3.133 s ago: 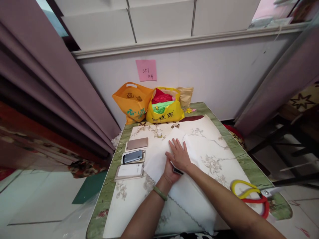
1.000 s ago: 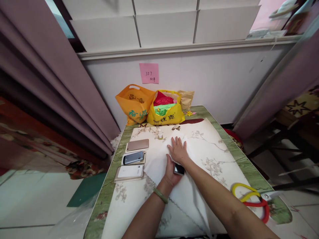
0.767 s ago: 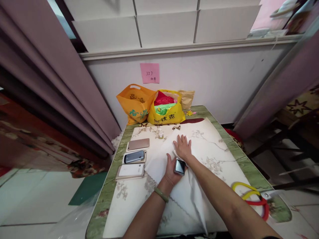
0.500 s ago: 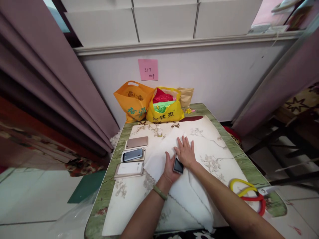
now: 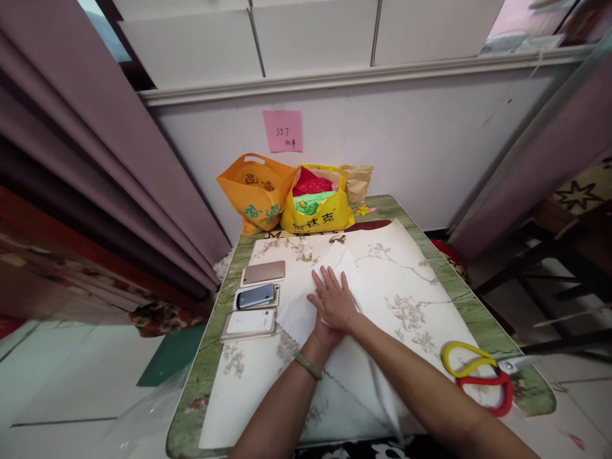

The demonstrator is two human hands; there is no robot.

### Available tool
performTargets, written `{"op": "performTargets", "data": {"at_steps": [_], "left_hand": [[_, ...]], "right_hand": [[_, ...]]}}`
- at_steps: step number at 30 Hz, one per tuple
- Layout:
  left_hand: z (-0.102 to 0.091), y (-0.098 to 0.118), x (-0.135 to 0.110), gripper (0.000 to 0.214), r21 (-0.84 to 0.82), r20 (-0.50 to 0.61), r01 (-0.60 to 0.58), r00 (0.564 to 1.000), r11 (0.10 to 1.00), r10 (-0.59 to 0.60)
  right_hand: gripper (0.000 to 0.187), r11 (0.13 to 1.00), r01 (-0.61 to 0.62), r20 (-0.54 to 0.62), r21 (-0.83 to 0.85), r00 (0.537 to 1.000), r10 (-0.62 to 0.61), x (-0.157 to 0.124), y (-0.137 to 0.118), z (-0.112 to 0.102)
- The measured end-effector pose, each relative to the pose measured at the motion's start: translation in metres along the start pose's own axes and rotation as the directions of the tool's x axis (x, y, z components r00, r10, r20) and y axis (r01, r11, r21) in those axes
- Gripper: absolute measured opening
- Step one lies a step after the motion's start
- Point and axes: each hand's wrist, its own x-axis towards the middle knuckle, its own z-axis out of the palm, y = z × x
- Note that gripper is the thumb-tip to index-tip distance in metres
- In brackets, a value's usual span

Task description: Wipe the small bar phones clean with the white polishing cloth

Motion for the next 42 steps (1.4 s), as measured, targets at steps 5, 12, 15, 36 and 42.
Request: {"op": "performTargets", "data": {"at_steps": [5,12,15,36,42], "left_hand": [[0.005,0.005,-0.002,0.065,-0.017,0.079,0.129,0.989,0.992,-0.127],[-0.001,0.004,-0.003,0.066,0.01,0.015,0.187,0.982,0.982,-0.187],[0.0,0.007,-0.006,0.065,0.012,0.008,0.203,0.979,0.979,-0.203],[0.007,0.006,-0.006,0.065,0.011,0.0,0.164,0.986,0.986,-0.164],[0.005,0.011,-0.009,0.069,-0.009,0.024,0.228,0.973,0.974,-0.228]], "right_hand": [[0.069,0.977,-0.211,0.095,-0.001,0.973,0.211,0.03,0.031,0.002],[0.064,0.935,-0.345,-0.022,-0.081,0.939,0.344,0.008,0.062,0.005],[0.06,0.957,-0.262,-0.079,-0.127,0.964,0.253,-0.018,0.057,0.002],[0.063,0.932,-0.364,0.015,-0.004,0.931,0.364,0.02,0.063,0.005],[0.057,0.978,-0.177,-0.089,-0.112,0.982,0.167,-0.03,0.053,-0.002]]}}
